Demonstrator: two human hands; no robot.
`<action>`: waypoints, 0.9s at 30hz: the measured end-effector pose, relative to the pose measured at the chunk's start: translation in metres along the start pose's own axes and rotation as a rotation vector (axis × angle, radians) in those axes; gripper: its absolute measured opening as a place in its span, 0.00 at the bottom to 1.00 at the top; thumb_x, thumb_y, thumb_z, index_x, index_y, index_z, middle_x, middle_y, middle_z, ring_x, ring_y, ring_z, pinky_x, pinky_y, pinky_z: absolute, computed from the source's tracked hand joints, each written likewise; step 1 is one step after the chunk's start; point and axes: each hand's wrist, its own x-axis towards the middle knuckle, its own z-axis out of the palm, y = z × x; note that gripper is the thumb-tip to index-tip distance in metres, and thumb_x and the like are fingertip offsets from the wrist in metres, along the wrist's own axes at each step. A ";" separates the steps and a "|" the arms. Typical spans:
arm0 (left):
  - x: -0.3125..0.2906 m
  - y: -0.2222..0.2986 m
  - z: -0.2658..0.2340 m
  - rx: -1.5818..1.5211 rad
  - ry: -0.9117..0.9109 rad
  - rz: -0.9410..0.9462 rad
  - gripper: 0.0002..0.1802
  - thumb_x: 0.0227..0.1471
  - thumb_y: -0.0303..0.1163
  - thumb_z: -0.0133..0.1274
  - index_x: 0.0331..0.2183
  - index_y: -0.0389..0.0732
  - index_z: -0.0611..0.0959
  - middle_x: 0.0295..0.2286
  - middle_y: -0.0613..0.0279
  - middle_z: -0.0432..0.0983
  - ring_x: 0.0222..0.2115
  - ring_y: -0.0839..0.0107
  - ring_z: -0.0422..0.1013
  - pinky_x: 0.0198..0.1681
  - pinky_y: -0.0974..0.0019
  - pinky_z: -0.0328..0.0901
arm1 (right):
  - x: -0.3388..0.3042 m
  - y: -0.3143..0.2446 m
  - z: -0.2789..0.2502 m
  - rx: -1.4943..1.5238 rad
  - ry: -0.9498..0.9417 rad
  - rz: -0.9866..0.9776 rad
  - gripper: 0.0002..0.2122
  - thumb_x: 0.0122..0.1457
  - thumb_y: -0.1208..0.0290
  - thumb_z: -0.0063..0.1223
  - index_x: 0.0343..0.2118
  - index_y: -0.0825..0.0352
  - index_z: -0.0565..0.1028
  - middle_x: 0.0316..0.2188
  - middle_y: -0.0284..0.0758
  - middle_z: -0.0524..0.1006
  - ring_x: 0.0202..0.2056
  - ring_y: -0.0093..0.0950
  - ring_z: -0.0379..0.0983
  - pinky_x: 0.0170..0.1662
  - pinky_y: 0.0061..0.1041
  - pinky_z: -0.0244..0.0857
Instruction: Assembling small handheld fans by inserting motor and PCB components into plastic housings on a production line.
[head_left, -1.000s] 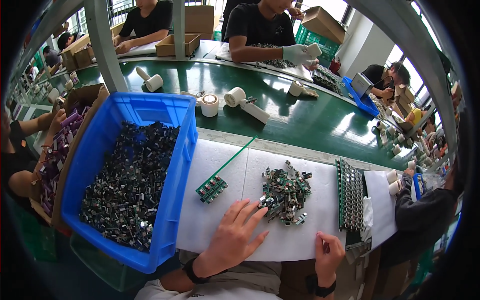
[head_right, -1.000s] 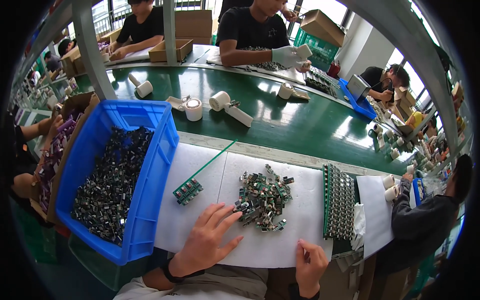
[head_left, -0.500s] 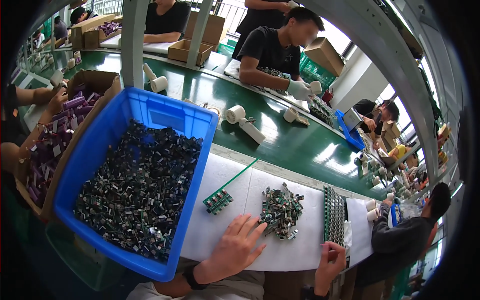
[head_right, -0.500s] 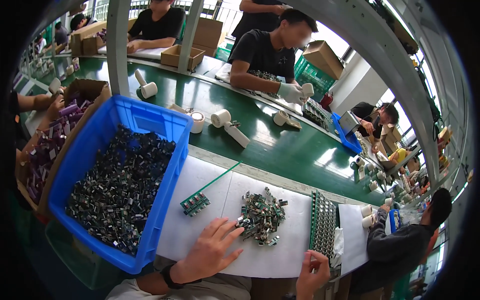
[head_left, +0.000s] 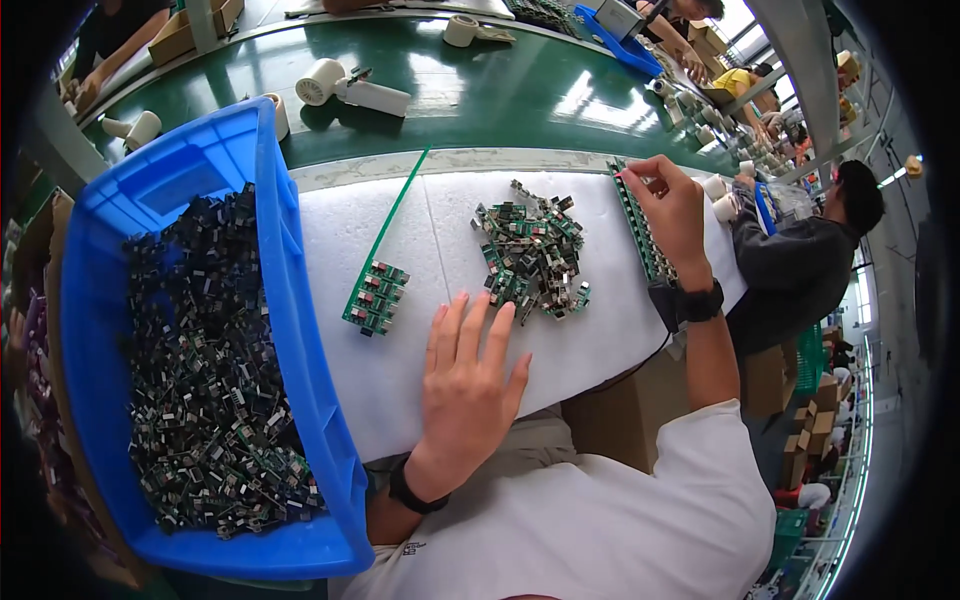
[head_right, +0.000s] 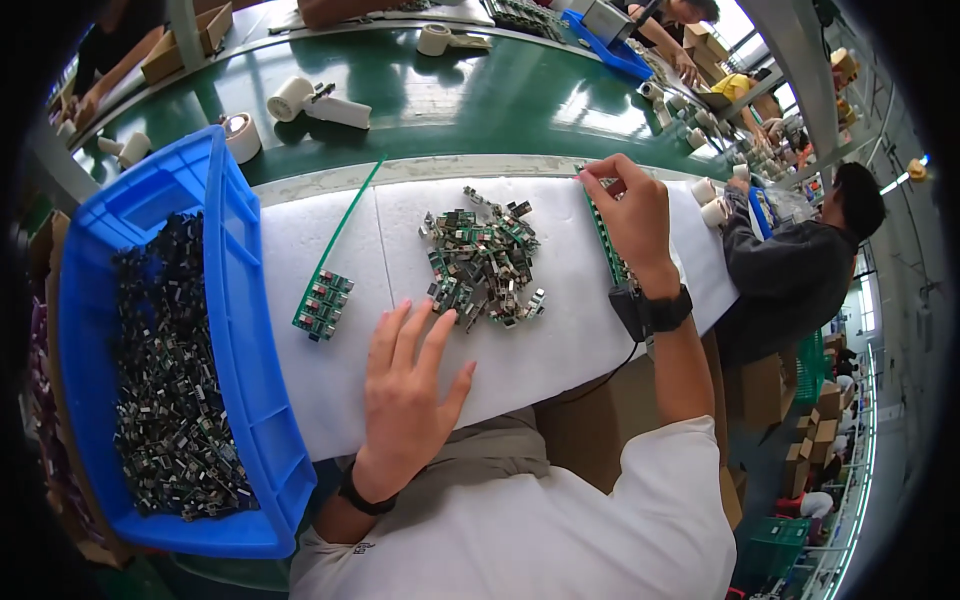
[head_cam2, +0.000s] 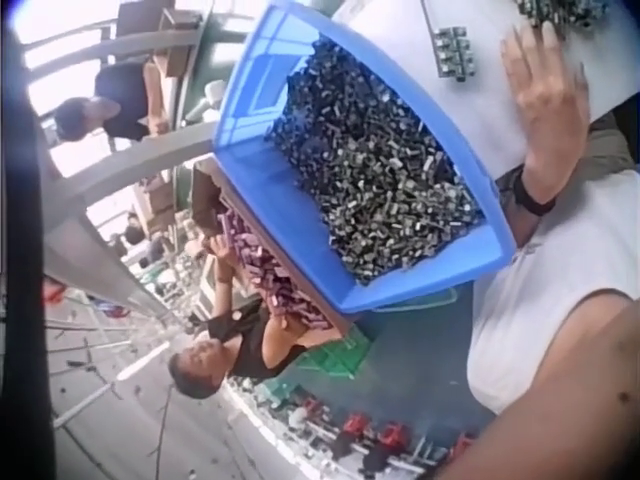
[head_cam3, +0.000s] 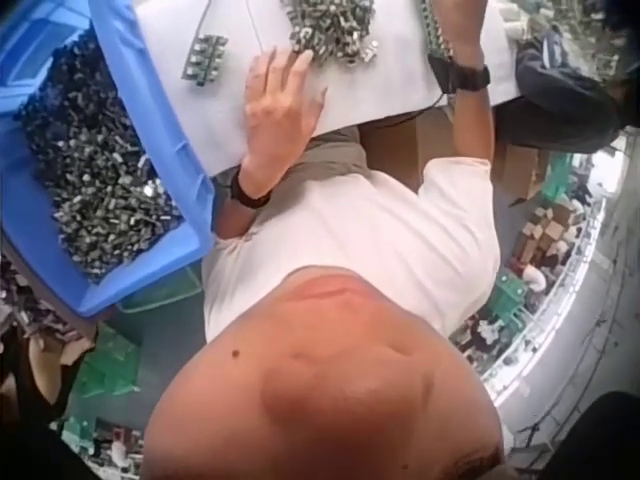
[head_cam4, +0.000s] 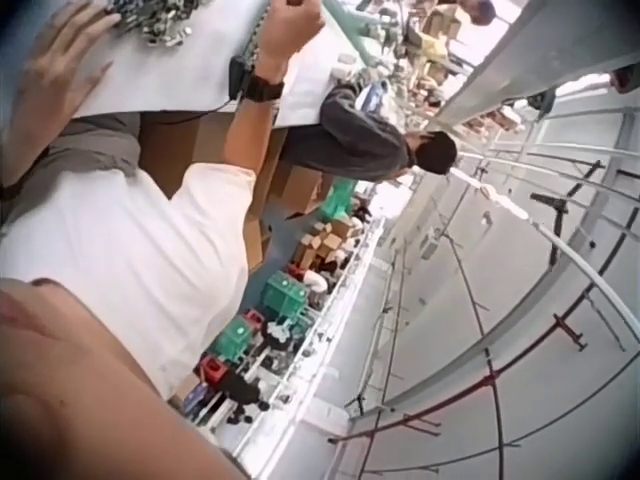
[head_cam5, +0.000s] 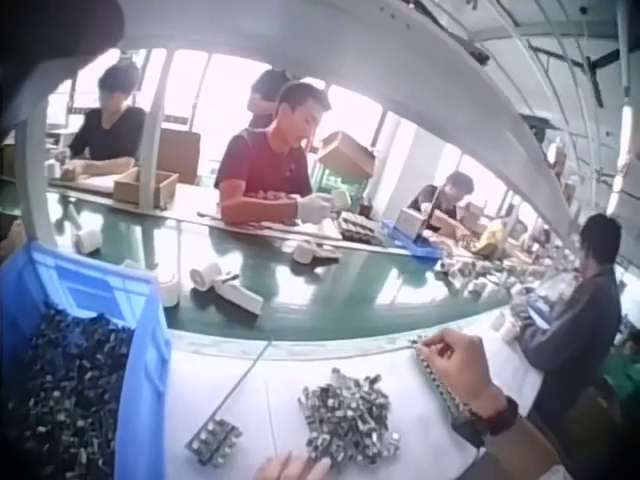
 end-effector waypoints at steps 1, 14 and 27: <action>0.003 -0.002 -0.001 -0.004 -0.003 -0.002 0.30 0.49 0.33 0.65 0.54 0.38 0.78 0.55 0.48 0.70 0.60 0.47 0.61 0.65 0.46 0.56 | 0.006 0.004 0.007 -0.020 -0.025 0.019 0.07 0.60 0.70 0.63 0.36 0.68 0.81 0.24 0.31 0.81 0.23 0.14 0.72 0.27 0.18 0.63; 0.008 -0.039 -0.013 0.002 -0.046 -0.024 0.27 0.55 0.38 0.59 0.55 0.39 0.77 0.56 0.48 0.69 0.62 0.50 0.60 0.67 0.48 0.54 | 0.042 -0.004 0.039 -0.122 -0.579 -0.013 0.16 0.57 0.68 0.64 0.46 0.68 0.79 0.32 0.37 0.84 0.30 0.29 0.80 0.36 0.28 0.73; 0.012 -0.033 -0.041 -0.025 -0.015 -0.040 0.28 0.53 0.36 0.62 0.55 0.42 0.78 0.55 0.49 0.70 0.61 0.50 0.62 0.65 0.46 0.56 | 0.232 -0.074 0.076 -0.313 -0.867 -0.108 0.24 0.55 0.57 0.64 0.50 0.69 0.78 0.40 0.45 0.84 0.40 0.39 0.81 0.46 0.32 0.73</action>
